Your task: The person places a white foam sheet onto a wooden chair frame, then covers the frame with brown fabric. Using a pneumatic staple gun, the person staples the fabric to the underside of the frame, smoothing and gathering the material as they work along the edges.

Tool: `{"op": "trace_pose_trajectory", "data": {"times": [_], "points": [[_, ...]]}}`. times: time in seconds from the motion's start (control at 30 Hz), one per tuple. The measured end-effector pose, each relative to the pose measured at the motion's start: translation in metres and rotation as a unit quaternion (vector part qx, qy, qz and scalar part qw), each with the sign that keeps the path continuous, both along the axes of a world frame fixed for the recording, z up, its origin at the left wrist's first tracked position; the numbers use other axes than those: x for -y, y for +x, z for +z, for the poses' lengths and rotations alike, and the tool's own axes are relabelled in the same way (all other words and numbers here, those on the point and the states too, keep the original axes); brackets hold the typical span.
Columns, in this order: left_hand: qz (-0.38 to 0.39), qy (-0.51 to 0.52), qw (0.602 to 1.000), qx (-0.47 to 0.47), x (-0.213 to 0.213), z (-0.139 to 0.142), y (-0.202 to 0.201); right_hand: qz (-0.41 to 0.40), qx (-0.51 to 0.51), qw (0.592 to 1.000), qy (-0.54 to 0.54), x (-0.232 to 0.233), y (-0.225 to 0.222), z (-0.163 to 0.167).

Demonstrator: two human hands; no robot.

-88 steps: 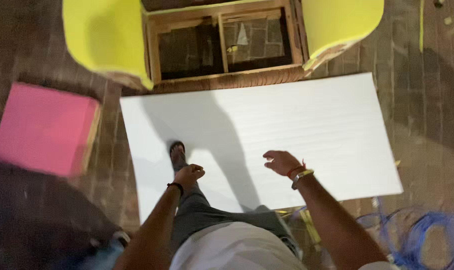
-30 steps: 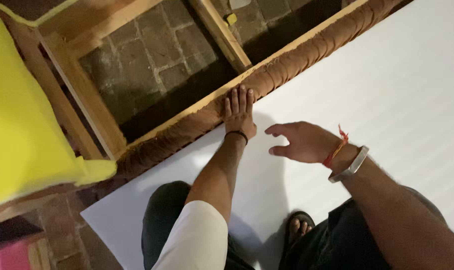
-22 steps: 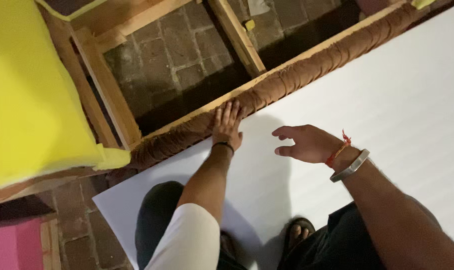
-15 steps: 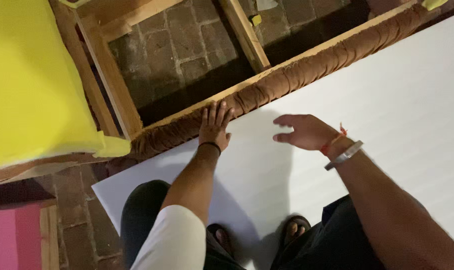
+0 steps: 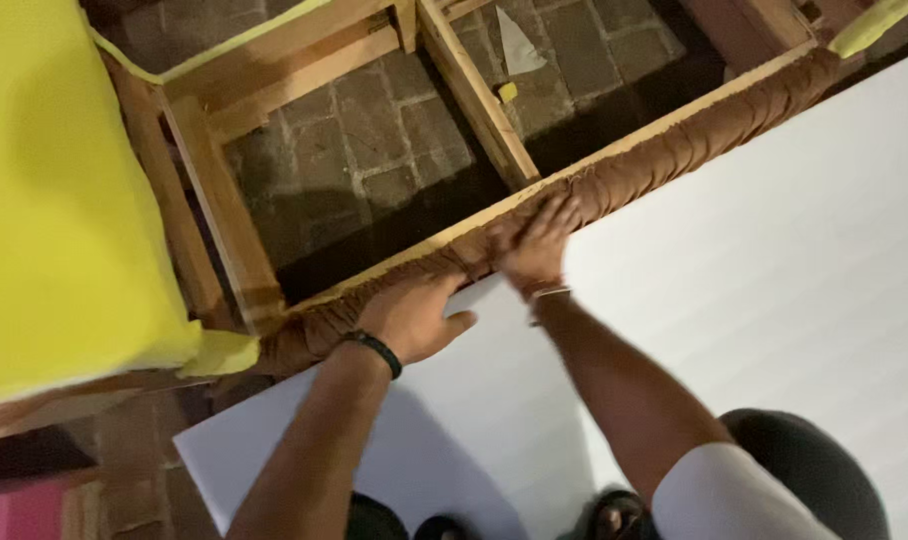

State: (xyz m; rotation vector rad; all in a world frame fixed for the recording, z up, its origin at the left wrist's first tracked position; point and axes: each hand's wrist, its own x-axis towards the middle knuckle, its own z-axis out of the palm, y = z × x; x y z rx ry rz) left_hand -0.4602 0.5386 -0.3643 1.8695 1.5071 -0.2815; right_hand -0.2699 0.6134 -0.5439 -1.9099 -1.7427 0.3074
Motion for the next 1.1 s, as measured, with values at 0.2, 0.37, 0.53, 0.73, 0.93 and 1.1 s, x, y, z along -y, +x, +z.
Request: {"op": "trace_pose_trajectory", "data": {"times": [0.2, 0.37, 0.53, 0.73, 0.93, 1.1], "points": [[-0.028, -0.005, 0.997, -0.074, -0.015, 0.000, 0.011, 0.221, 0.205, 0.954, -0.001, 0.035, -0.043, 0.035], [0.014, 0.055, 0.996, -0.069, -0.033, -0.005, 0.020, 0.241, 0.054, 0.965, -0.094, 0.037, -0.020, 0.052], [0.039, 0.097, 0.994, 0.025, -0.037, -0.028, 0.029, -0.022, -0.036, 0.999, -0.019, -0.006, 0.031, 0.026], [-0.021, 0.110, 0.994, 0.016, -0.040, -0.035, 0.032, 0.071, -0.076, 0.995, 0.004, 0.007, -0.029, -0.011], [0.040, 0.060, 0.997, 0.012, -0.047, -0.020, 0.028, -0.014, -0.269, 0.962, 0.035, 0.030, -0.042, -0.005], [0.044, 0.062, 0.997, 0.009, -0.031, -0.019, 0.018, -0.339, -0.520, 0.782, -0.058, -0.006, 0.022, 0.033]]}}
